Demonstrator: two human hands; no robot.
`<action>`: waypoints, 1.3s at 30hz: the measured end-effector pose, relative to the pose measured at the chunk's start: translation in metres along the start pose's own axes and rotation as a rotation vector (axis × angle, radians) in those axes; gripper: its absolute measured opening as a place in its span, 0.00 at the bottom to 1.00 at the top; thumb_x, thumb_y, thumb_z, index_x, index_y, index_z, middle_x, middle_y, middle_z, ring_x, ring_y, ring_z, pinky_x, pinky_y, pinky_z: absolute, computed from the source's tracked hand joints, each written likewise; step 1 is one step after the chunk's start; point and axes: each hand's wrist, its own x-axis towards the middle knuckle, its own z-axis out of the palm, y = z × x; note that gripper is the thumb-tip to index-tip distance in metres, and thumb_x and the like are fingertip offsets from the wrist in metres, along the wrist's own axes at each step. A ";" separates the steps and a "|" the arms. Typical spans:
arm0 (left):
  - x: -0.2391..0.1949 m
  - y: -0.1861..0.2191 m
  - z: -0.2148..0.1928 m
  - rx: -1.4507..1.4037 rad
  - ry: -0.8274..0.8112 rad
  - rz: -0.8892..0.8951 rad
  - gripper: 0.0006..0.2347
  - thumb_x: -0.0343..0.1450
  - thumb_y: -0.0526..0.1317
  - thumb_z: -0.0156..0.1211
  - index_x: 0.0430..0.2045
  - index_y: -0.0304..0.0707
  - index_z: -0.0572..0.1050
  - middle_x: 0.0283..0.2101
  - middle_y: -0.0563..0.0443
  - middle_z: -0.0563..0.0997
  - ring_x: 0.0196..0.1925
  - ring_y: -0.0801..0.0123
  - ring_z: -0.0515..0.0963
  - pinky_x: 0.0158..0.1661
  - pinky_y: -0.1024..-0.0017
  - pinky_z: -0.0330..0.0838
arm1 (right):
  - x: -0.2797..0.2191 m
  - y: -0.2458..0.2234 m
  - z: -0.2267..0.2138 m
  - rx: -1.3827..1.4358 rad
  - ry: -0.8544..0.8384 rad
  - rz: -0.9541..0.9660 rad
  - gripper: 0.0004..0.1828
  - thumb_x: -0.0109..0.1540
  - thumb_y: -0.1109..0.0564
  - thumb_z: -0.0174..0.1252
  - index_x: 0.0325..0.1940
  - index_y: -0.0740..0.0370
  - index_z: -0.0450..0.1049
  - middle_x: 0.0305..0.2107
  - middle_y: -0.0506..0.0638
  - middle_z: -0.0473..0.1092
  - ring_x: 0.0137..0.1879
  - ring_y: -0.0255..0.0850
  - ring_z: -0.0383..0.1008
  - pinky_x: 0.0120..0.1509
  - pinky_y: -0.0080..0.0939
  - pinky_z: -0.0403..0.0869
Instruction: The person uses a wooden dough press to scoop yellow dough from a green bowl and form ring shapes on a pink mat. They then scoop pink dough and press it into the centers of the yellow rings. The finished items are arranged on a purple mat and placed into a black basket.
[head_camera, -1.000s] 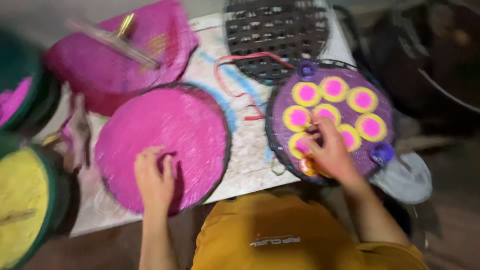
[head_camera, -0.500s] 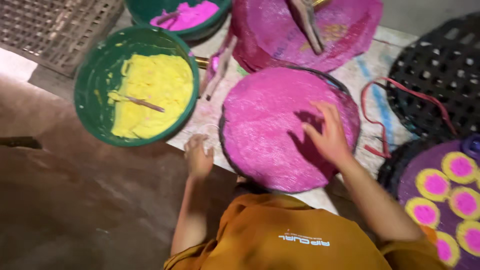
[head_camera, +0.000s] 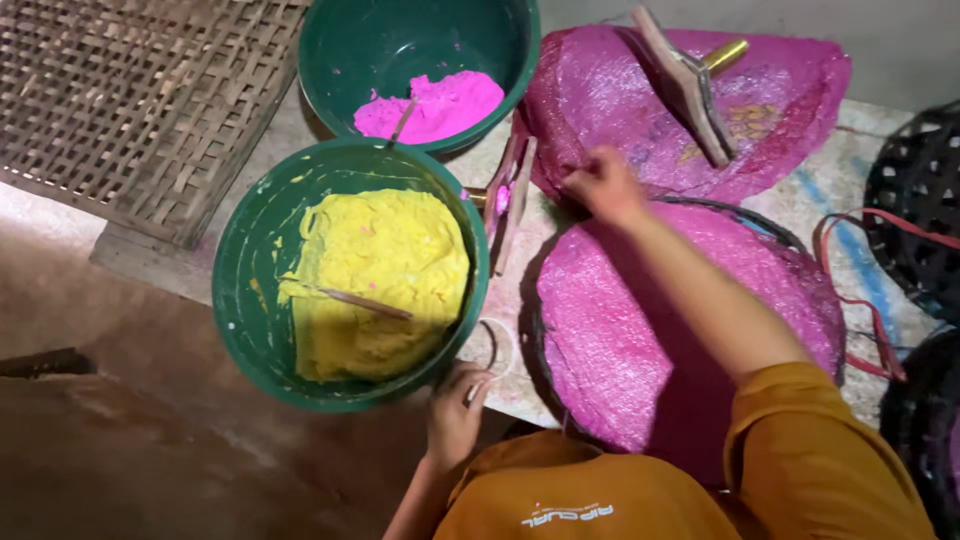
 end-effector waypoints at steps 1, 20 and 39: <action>0.002 0.010 -0.003 -0.057 -0.020 0.039 0.04 0.68 0.32 0.66 0.33 0.35 0.80 0.40 0.47 0.82 0.41 0.55 0.83 0.42 0.64 0.77 | -0.010 -0.007 0.033 0.379 -0.204 0.184 0.24 0.58 0.55 0.65 0.55 0.65 0.70 0.39 0.51 0.75 0.45 0.44 0.76 0.49 0.45 0.77; 0.064 0.068 0.041 -0.093 -0.461 0.520 0.06 0.69 0.30 0.63 0.37 0.37 0.82 0.43 0.48 0.81 0.47 0.56 0.80 0.46 0.64 0.75 | -0.128 -0.091 -0.084 0.821 -0.204 0.371 0.16 0.72 0.53 0.51 0.59 0.57 0.55 0.37 0.53 0.69 0.34 0.40 0.74 0.34 0.42 0.76; 0.147 0.112 0.123 -2.062 -0.280 -0.411 0.22 0.75 0.66 0.46 0.28 0.47 0.63 0.28 0.60 0.63 0.33 0.71 0.65 0.49 0.64 0.65 | -0.243 -0.111 -0.206 0.168 -0.842 0.784 0.42 0.66 0.25 0.32 0.47 0.63 0.75 0.26 0.55 0.71 0.30 0.44 0.73 0.34 0.45 0.72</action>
